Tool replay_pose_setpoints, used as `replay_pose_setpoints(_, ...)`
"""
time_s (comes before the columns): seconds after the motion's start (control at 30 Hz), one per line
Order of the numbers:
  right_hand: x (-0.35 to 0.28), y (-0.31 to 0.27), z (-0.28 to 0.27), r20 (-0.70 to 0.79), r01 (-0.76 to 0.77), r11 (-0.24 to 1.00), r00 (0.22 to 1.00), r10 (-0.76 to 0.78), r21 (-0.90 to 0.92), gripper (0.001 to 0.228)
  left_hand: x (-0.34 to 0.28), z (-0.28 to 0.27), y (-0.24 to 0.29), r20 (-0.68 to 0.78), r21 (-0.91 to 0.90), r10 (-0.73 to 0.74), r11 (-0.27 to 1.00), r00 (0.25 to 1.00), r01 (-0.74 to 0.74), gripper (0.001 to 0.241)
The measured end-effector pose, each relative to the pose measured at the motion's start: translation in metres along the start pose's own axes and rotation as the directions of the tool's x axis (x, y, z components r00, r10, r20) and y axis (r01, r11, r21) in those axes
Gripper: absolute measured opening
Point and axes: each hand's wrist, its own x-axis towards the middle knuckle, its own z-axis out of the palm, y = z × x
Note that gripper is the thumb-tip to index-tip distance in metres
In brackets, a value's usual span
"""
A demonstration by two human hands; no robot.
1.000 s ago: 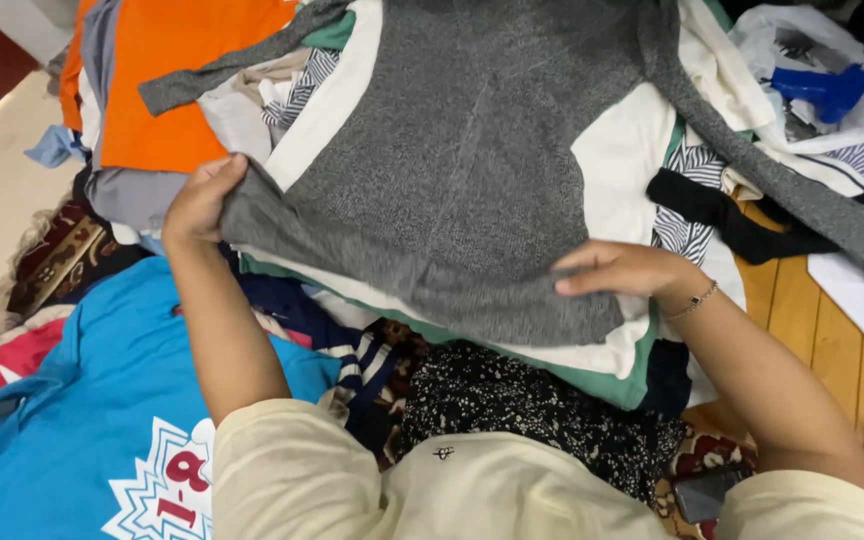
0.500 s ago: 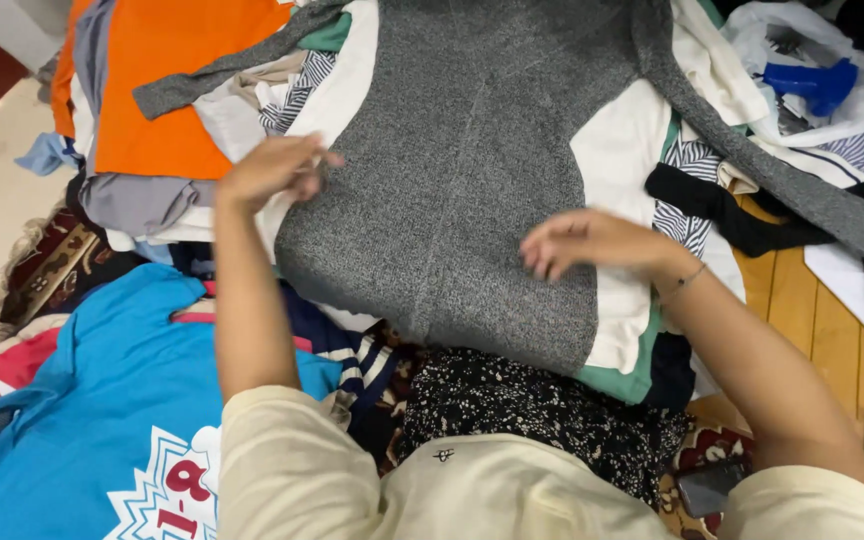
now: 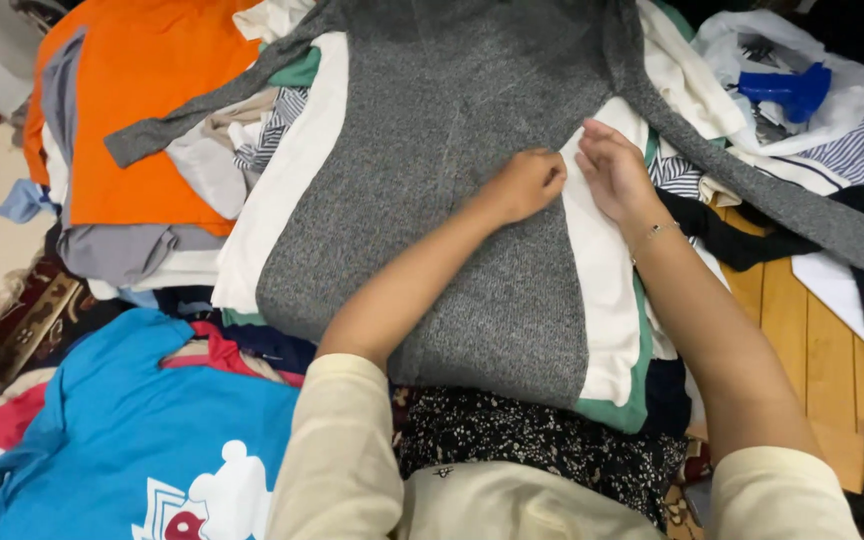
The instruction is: The person buttons a gray sweater laid out on a pile of clothes, then folds it neatly. They then pick up a beige garment and a blue glue gun, holding the gun while handling the fabric.
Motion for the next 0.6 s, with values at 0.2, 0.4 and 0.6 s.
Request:
replay_pose_setpoints(0.2,0.046,-0.003,-0.002,-0.135,0.008,0.994,0.991,-0.022,-0.107,0.056,0.023,0.012,0.025,-0.007,0.402,-0.248,0.886,0.969,0.230,0.045)
replay_pose_setpoints(0.4,0.103,0.011,-0.014,-0.237,-0.033,0.978,0.971,-0.016,-0.204,0.066,0.037,0.031,0.015,-0.102,0.596,-0.231,0.765,0.968,0.245,0.040)
replay_pose_setpoints(0.6,0.103,-0.053,-0.020,-0.293,0.034,0.983,0.956,0.021,0.182,0.073,0.057,-0.007,0.049,0.156,0.591,-0.516,0.732,0.842,0.339,0.071)
